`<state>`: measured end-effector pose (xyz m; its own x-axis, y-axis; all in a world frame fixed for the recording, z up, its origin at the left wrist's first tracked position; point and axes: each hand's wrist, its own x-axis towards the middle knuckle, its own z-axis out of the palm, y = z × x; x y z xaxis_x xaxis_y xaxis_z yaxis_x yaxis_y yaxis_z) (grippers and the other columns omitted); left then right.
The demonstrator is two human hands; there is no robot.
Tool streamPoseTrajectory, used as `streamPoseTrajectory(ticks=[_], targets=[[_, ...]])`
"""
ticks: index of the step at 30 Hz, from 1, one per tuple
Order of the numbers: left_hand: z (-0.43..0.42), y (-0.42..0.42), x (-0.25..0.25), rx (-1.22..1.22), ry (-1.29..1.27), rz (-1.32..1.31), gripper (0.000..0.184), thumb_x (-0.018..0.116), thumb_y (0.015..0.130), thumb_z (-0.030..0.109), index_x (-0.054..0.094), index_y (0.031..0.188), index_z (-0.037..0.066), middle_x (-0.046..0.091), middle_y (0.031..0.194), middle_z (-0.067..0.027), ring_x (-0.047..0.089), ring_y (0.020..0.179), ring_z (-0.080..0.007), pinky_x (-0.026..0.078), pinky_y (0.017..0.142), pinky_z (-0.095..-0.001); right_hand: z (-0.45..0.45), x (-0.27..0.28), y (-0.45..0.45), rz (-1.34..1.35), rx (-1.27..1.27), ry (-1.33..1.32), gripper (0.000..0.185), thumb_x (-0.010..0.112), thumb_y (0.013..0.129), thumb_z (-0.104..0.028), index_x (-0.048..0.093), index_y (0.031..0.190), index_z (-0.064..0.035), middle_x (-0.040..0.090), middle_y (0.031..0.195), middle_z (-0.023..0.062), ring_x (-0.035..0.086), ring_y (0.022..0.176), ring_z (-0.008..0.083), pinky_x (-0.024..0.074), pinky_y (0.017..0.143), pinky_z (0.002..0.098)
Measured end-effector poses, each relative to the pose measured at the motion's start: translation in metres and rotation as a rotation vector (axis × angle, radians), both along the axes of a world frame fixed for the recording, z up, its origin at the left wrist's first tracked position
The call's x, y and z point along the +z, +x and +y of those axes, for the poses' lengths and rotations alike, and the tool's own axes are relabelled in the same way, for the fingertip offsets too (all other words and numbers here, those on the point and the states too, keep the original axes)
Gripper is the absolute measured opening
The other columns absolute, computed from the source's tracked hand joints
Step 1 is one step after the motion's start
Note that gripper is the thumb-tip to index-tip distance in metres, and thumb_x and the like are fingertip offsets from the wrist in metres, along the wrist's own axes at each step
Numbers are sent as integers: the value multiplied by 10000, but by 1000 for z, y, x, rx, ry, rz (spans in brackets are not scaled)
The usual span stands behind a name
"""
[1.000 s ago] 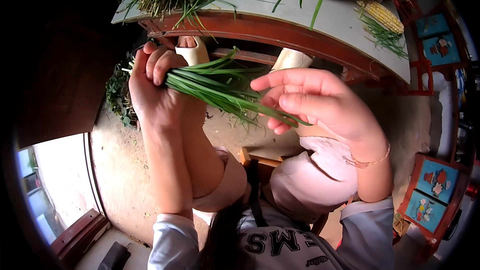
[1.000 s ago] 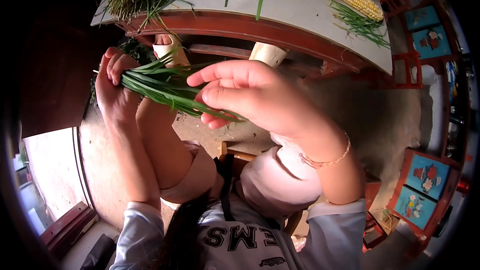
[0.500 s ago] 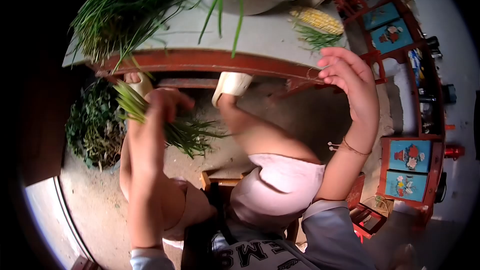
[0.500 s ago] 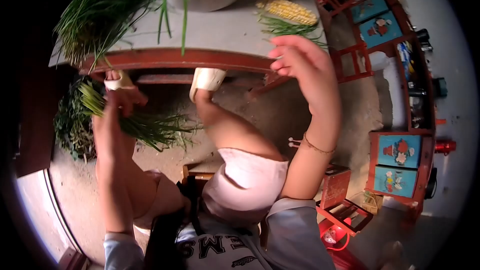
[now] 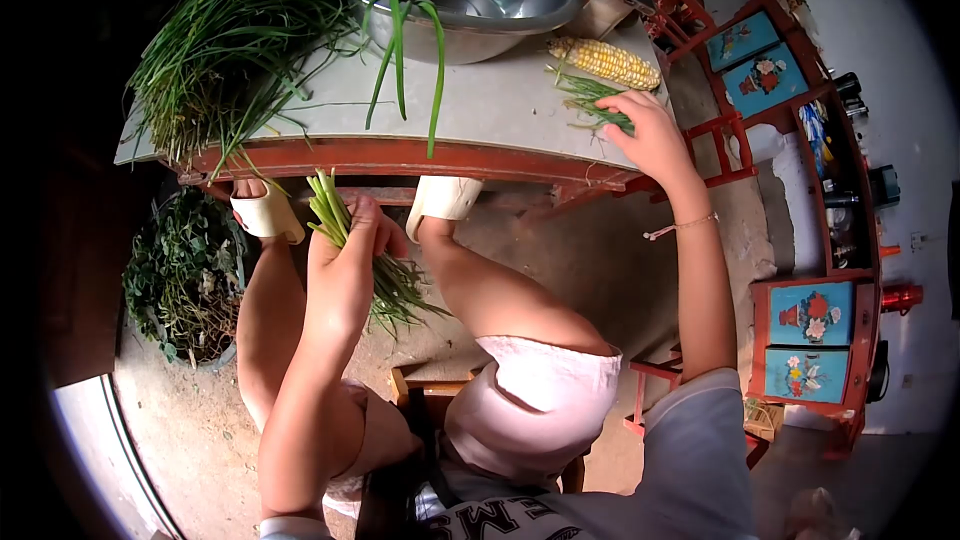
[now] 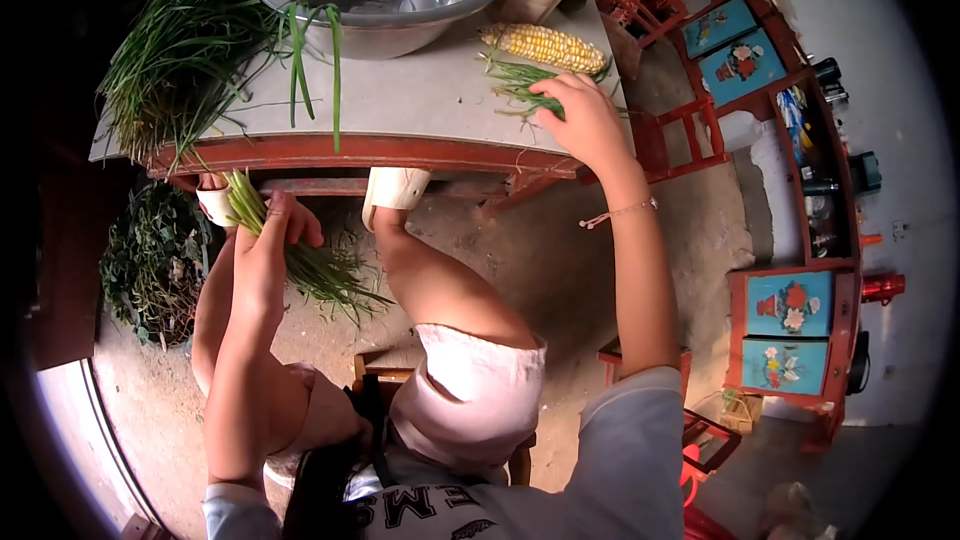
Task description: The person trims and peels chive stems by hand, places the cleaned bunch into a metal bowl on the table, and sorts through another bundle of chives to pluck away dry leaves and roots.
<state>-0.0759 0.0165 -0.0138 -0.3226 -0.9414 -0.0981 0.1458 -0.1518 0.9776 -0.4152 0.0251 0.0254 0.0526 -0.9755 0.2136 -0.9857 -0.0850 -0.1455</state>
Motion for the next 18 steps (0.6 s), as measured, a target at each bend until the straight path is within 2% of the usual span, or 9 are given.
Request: streamPoseTrajectory(ticks=[3,7,10,12,13,15,16,18], targets=[[0,0,-1,-18,-8,-4,365,366,895,217,392,575,43,422,544,-17,417,558,-94,336,548,-233,-2,-1,-1,62,56,-46,173,561,710,-66,522,870,-16,534,858,98,497,886,253,391,774,328],[-1,1,1,-13,-15,12,361,372,894,204,378,571,43,412,547,-18,418,549,-100,338,536,-238,-7,2,-1,182,110,-108,142,528,744,-74,489,865,-10,533,866,125,500,874,279,387,774,345],[-2,2,1,14,1,57,361,367,896,210,374,574,46,404,550,-15,419,551,-100,335,532,-236,-11,11,-4,221,-10,-120,165,496,776,-101,473,914,-13,543,893,136,498,855,304,389,771,369],[-3,4,1,8,-6,81,359,365,897,212,375,579,47,403,552,-14,416,551,-100,333,530,-238,-14,21,-2,124,-239,-81,168,408,841,-115,437,962,-1,522,879,193,506,857,332,391,754,361],[-3,7,1,0,-13,99,356,363,898,214,376,583,48,401,554,-13,413,550,-100,332,527,-240,-16,21,-6,123,-235,-80,168,408,841,-115,437,962,-1,522,879,193,506,857,332,391,754,361],[-3,9,2,2,-16,110,355,363,898,219,376,585,50,402,554,-13,410,549,-99,329,525,-241,-21,24,-15,35,-93,-347,187,369,868,-127,450,964,11,511,848,177,516,815,286,398,735,323],[-4,10,2,1,-19,123,355,362,898,223,376,588,52,402,554,-12,406,548,-99,326,523,-241,-20,29,-16,38,-89,-349,187,369,868,-127,450,964,11,511,848,177,516,815,286,398,735,323],[-4,12,2,20,-2,138,356,364,897,227,375,586,54,398,552,-11,402,545,-97,323,521,-239,-18,43,-17,-79,-129,-265,202,361,874,-132,464,963,18,488,809,145,498,773,223,393,738,291]])
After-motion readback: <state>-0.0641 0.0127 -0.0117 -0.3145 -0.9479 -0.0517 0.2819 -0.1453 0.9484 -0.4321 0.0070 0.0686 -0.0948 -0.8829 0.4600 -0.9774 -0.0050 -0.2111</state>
